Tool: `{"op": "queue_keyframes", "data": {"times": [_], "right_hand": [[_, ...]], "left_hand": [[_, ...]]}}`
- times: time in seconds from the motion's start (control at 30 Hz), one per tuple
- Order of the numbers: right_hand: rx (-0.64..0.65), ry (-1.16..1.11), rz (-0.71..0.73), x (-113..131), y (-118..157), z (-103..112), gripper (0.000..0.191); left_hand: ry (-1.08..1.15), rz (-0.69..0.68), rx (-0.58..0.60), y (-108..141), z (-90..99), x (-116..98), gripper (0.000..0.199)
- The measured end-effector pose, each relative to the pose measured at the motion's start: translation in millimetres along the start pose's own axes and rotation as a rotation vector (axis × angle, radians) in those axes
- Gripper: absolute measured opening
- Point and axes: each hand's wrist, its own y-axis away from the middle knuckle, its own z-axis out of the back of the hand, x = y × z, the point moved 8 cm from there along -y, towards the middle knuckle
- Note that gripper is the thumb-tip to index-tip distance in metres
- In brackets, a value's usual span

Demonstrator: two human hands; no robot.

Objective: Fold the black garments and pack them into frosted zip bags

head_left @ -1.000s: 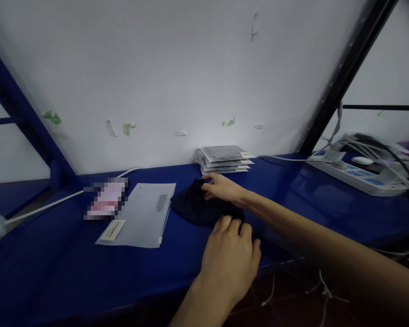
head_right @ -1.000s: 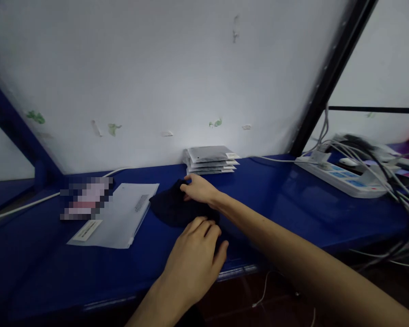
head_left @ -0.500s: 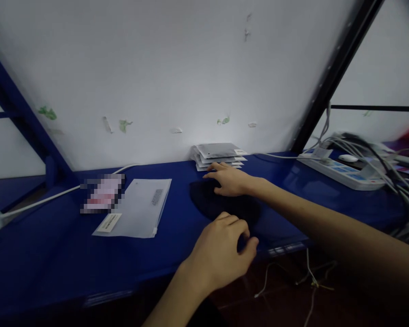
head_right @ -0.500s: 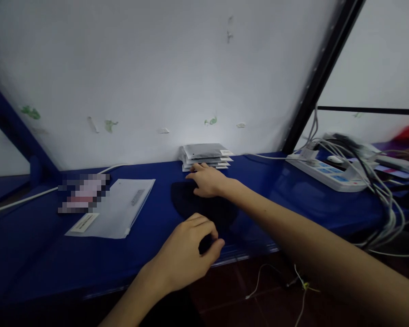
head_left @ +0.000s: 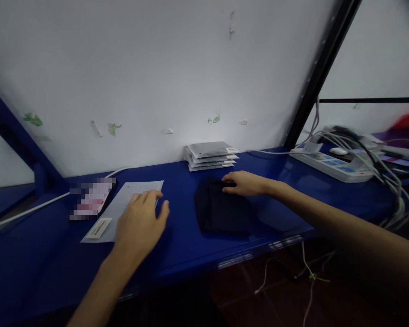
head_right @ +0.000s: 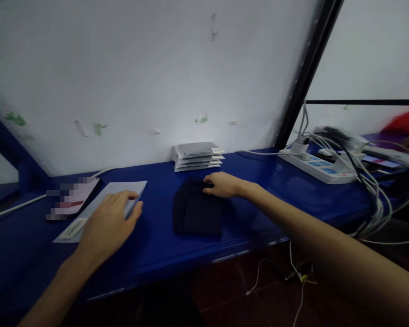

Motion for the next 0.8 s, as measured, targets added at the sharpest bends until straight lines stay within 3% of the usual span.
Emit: {"op": "queue_keyframes", "data": {"times": [0.07, 0.13, 0.2, 0.33, 0.5, 0.7, 0.8], "right_hand": [[-0.007, 0.004, -0.014, -3, 3, 1, 0.022], [-0.012, 0.021, 0.008, -1, 5, 1, 0.022], [-0.025, 0.033, 0.061, 3, 6, 1, 0.023], [-0.055, 0.037, 0.169, 20, 10, 0, 0.024], [-0.095, 0.148, 0.221, 47, 19, 2, 0.028], [-0.391, 0.262, 0.161, 75, 25, 34, 0.025], [-0.468, 0.238, 0.191, 90, 17, 31, 0.022]], "left_hand": [[-0.139, 0.082, 0.128, -7, -6.7, 28, 0.032], [-0.165, 0.085, 0.252, -11, -15.3, 42, 0.030], [-0.128, 0.012, 0.329, -14, -22.0, 38, 0.024], [0.019, -0.202, 0.418, -25, -33.1, 3, 0.022], [0.206, -0.320, 0.431, -51, -51.8, -25, 0.013], [0.414, -0.181, 0.360, -62, -68.1, -19, 0.013], [0.424, -0.144, 0.352, -59, -69.1, -16, 0.015]]}}
